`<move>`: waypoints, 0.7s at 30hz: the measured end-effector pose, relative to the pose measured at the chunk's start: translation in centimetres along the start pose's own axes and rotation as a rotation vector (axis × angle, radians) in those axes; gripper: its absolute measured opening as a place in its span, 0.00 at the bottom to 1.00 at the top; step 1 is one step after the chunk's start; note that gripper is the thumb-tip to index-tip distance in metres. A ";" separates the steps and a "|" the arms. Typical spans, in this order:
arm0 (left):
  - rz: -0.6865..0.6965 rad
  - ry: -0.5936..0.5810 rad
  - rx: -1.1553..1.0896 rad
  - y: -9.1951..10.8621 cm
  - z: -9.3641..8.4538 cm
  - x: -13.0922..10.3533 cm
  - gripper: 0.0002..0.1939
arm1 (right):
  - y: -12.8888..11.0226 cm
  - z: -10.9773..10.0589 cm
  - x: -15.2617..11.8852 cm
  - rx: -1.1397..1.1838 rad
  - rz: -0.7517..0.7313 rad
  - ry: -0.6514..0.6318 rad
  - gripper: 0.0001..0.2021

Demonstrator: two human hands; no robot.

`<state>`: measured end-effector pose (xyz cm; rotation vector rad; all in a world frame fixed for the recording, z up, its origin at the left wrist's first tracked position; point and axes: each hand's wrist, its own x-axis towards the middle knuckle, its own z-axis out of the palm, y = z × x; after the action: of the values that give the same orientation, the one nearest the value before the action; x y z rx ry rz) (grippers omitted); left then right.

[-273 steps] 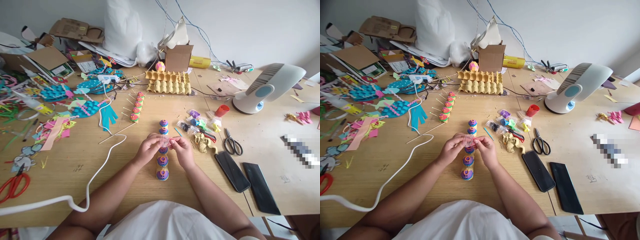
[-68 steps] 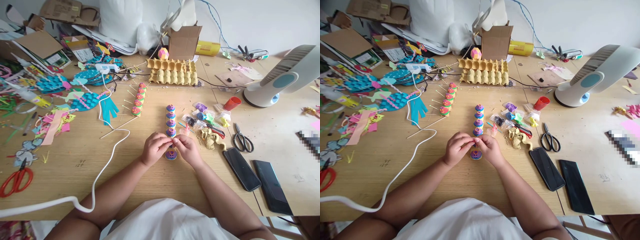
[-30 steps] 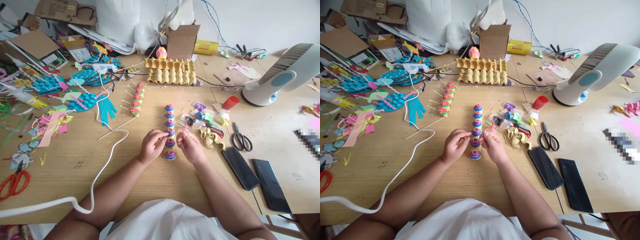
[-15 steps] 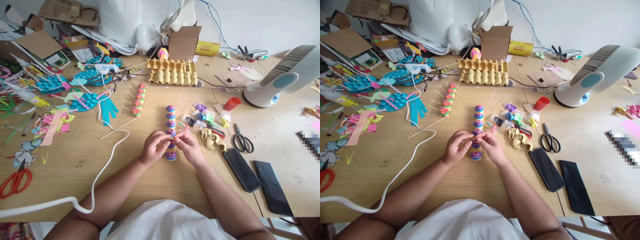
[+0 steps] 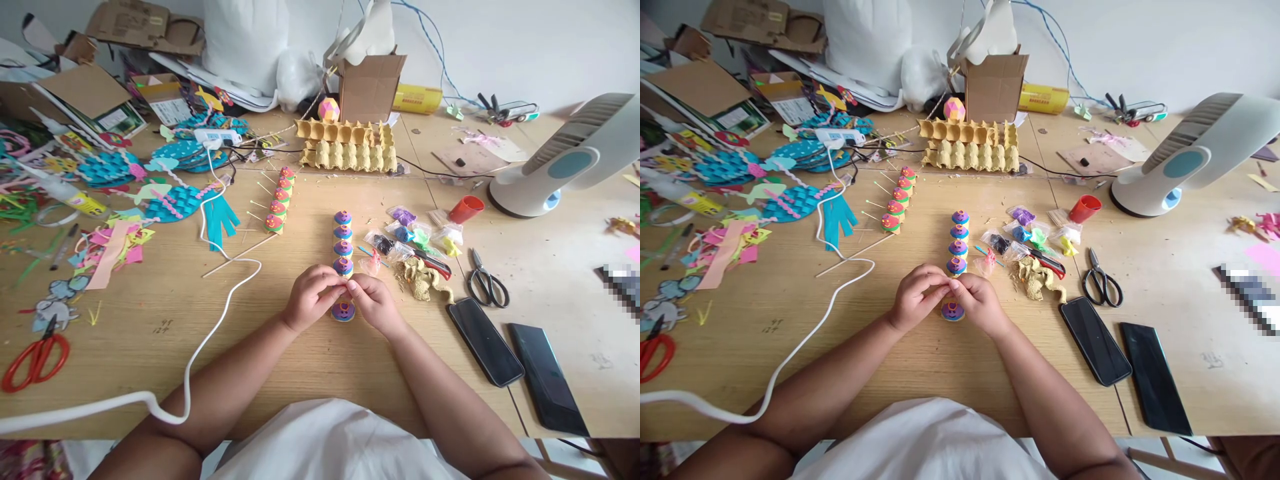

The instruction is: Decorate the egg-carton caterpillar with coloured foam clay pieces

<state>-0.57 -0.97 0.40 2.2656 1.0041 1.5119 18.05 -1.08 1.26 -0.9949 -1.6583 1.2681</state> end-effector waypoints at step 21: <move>-0.060 0.077 -0.018 -0.5 0.1 0.1 0.04 | -2.4 -14.2 -15.8 -1.467 0.455 0.395 0.35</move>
<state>-0.62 -0.53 0.16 2.1606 1.0643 1.5874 36.69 -11.26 3.96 -2.3484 -1.9629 -0.2077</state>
